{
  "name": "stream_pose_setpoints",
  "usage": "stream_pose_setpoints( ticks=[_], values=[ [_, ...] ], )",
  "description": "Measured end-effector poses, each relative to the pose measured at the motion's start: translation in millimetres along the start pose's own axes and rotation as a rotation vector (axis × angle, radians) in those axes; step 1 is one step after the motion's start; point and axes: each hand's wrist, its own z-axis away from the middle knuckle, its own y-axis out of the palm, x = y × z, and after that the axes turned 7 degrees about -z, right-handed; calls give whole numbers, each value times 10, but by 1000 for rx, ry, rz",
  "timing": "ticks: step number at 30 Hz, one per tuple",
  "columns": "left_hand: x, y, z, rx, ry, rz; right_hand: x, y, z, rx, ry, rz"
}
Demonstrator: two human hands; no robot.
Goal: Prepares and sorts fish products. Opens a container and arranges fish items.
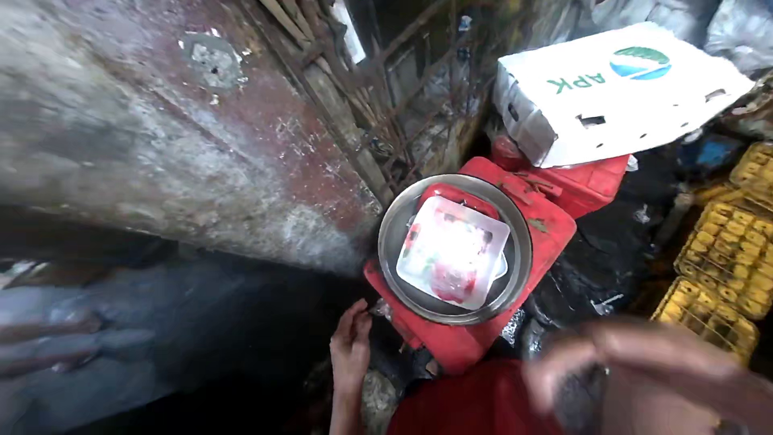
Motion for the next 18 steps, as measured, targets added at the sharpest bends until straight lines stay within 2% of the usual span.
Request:
stream_pose_setpoints(
  ticks=[2,4,6,8,11,13,18],
  values=[
    [-72,95,-97,-15,-35,-144,-58,-882,43,-118,70,315],
    [-149,183,-218,-45,-78,-256,-160,-1649,-41,-311,165,552],
    [-213,270,-331,-56,-145,-337,-358,-2192,-226,-503,296,723],
    [-261,398,-416,-35,-263,-370,-641,-2576,-382,-611,459,825],
    [-246,536,-491,-9,-421,-343,-1116,-2931,-592,-569,674,884],
    [-217,613,-529,-2,-491,-290,-1356,-3016,-711,-531,747,889],
    [-258,775,-551,-38,-560,-153,-1630,-3066,-868,-469,883,992]
  ],
)
